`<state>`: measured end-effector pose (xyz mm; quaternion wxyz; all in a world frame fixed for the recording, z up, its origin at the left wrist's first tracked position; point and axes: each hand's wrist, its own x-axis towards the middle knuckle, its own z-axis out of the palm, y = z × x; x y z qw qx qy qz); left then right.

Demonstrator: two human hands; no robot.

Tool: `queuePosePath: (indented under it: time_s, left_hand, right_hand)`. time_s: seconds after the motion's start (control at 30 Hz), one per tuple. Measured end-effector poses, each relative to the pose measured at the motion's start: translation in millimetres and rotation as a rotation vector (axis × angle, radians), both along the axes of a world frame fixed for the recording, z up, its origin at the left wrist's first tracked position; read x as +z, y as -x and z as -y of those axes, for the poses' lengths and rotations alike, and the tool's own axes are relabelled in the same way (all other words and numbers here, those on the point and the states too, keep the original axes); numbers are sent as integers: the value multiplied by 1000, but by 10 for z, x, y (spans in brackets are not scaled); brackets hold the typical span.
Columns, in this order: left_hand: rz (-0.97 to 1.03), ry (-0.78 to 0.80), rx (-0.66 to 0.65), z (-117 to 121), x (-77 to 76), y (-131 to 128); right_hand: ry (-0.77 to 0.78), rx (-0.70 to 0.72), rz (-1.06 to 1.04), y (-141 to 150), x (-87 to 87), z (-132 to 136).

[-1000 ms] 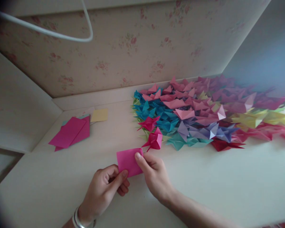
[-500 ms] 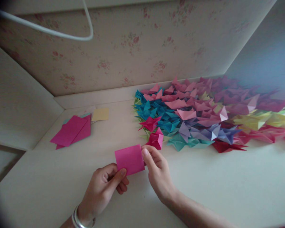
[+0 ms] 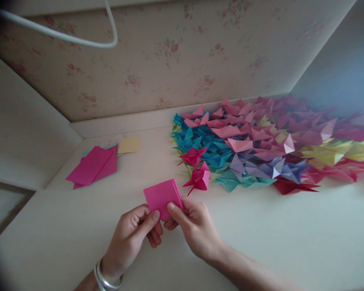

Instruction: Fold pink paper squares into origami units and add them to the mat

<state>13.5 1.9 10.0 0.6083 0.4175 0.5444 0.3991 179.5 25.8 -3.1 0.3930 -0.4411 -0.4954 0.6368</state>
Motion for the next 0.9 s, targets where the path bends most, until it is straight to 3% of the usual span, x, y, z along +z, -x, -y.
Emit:
queuePosePath:
  time_s: [0.27,0.57,0.7,0.9]
  left_hand:
    - [8,-9,54,3,12,43]
    - [-30,-58,104,-14,31,97]
    - [-76,-84,111,-13,27,84]
    - [-146,-125,116,4,3,84]
  right_hand:
    - [-90,35,67,-40,-4,-17]
    - [-110,-164,-114,-57,-37,-39]
    - [-148,-119,-84,-59,-24,-9]
    - [1,-87,-80,-71,5,-39]
